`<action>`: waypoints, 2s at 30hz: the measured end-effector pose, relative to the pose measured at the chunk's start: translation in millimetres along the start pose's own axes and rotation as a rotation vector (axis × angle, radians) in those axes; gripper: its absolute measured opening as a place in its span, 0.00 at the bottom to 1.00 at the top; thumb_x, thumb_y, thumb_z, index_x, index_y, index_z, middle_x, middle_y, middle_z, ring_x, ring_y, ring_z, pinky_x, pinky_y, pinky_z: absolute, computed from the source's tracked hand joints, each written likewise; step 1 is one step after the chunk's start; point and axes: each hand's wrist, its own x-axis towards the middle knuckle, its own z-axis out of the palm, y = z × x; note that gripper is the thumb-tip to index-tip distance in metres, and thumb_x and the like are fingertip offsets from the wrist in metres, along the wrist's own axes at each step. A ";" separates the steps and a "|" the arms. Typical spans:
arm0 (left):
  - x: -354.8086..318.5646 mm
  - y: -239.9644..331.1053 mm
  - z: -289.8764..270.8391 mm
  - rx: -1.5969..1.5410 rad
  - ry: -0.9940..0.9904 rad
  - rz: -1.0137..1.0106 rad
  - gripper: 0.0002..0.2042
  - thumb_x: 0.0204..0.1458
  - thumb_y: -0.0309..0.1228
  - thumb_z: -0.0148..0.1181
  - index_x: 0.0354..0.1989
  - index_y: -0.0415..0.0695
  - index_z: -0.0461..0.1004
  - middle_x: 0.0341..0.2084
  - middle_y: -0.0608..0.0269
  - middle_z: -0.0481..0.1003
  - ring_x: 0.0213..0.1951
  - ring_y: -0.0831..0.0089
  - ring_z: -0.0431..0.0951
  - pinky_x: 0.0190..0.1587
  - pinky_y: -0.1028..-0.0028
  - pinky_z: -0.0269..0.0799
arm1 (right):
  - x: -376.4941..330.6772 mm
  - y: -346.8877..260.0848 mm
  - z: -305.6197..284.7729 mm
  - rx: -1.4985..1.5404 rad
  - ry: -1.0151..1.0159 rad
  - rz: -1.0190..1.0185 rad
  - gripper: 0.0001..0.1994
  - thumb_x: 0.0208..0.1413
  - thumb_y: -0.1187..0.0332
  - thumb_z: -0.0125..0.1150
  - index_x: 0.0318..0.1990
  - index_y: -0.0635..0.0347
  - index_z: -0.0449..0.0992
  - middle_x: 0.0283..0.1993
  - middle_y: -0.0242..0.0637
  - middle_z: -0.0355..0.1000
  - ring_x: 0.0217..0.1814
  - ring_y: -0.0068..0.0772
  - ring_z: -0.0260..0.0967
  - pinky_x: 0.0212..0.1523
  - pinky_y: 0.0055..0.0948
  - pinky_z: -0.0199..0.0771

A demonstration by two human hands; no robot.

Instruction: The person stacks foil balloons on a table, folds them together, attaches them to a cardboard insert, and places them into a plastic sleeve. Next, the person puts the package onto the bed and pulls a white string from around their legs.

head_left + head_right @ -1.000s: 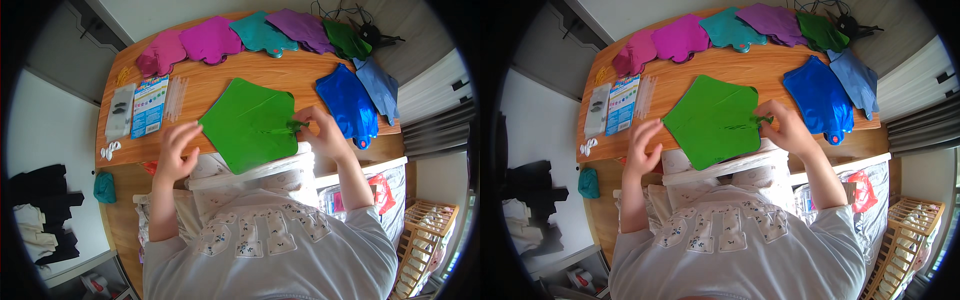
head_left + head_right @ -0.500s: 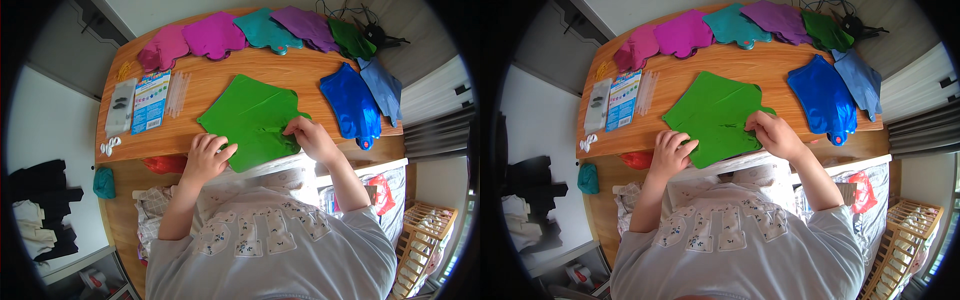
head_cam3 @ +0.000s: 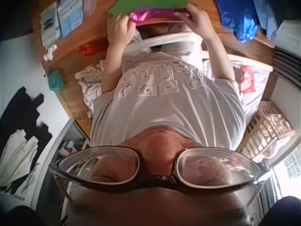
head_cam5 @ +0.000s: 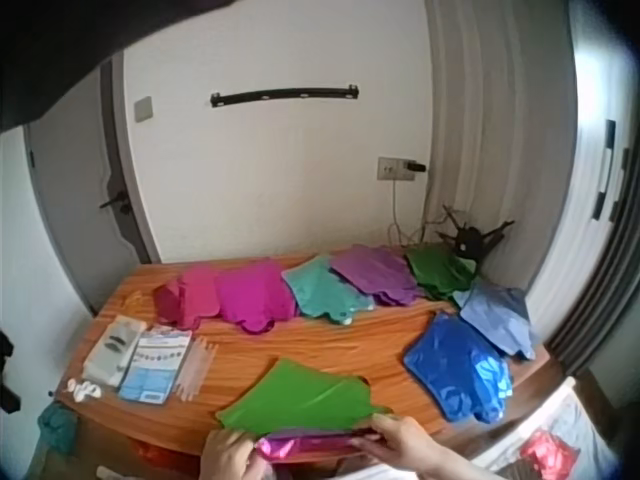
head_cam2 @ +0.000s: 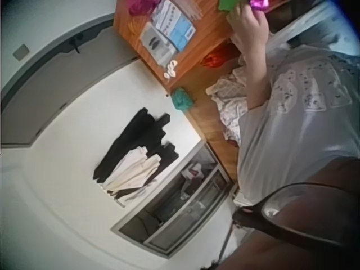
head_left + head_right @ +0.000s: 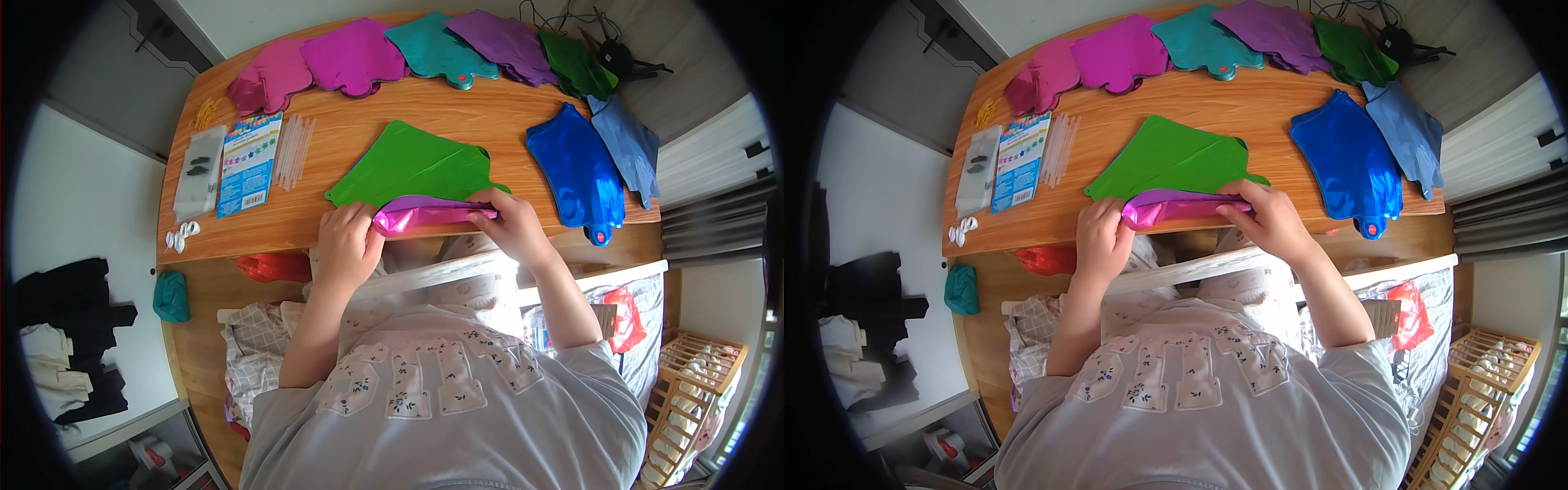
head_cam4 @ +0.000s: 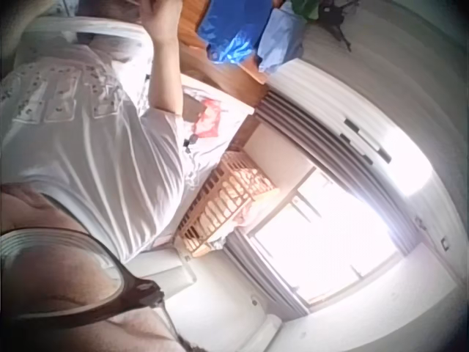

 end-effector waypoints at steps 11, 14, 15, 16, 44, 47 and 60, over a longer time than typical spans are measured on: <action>10.5 1.1 -3.3 -0.214 0.013 -0.157 0.13 0.65 0.34 0.53 0.30 0.39 0.74 0.22 0.53 0.73 0.28 0.51 0.73 0.32 0.56 0.64 | 7.7 -6.7 5.6 -0.021 0.027 0.047 0.09 0.63 0.72 0.59 0.48 0.62 0.78 0.40 0.45 0.78 0.40 0.40 0.77 0.44 0.32 0.74; 11.9 1.1 -3.0 -0.211 0.010 -0.205 0.17 0.64 0.35 0.54 0.25 0.37 0.69 0.19 0.49 0.70 0.24 0.49 0.71 0.28 0.55 0.62 | 8.0 -6.7 7.9 -0.006 0.044 0.057 0.10 0.64 0.73 0.57 0.49 0.63 0.78 0.41 0.46 0.78 0.41 0.41 0.76 0.44 0.33 0.74; 12.5 2.3 -3.5 -0.223 0.023 -0.232 0.19 0.64 0.36 0.55 0.23 0.36 0.67 0.19 0.48 0.69 0.23 0.49 0.70 0.27 0.56 0.61 | 7.8 -6.1 8.6 0.003 0.053 0.074 0.10 0.64 0.73 0.56 0.50 0.63 0.78 0.41 0.46 0.78 0.42 0.41 0.76 0.45 0.33 0.73; 13.2 3.2 -4.0 -0.235 0.036 -0.259 0.20 0.64 0.36 0.56 0.21 0.36 0.65 0.18 0.47 0.68 0.22 0.49 0.69 0.26 0.56 0.60 | 8.4 -5.5 8.6 0.002 0.052 0.073 0.10 0.64 0.73 0.56 0.50 0.63 0.78 0.41 0.46 0.78 0.42 0.41 0.76 0.45 0.33 0.73; 10.8 -3.6 2.9 -0.082 0.089 -0.175 0.13 0.58 0.32 0.64 0.25 0.39 0.72 0.14 0.57 0.72 0.15 0.62 0.70 0.22 0.66 0.62 | 16.5 -5.1 12.4 -0.122 0.015 -0.046 0.13 0.63 0.74 0.55 0.54 0.63 0.78 0.46 0.52 0.77 0.47 0.52 0.75 0.49 0.37 0.74; 11.2 -5.0 5.3 -0.017 0.142 -0.073 0.10 0.57 0.33 0.65 0.31 0.40 0.72 0.12 0.58 0.70 0.13 0.60 0.69 0.21 0.64 0.63 | 16.6 -4.0 12.4 -0.126 0.012 -0.051 0.13 0.63 0.74 0.55 0.53 0.63 0.78 0.46 0.51 0.77 0.47 0.52 0.75 0.48 0.37 0.74; -13.9 56.3 32.1 0.163 -0.130 0.219 0.35 0.56 0.50 0.61 0.67 0.40 0.65 0.68 0.52 0.62 0.70 0.57 0.59 0.68 0.53 0.57 | 18.5 -2.3 13.9 -0.123 0.014 -0.062 0.13 0.61 0.76 0.56 0.51 0.62 0.79 0.44 0.50 0.78 0.45 0.52 0.76 0.46 0.39 0.75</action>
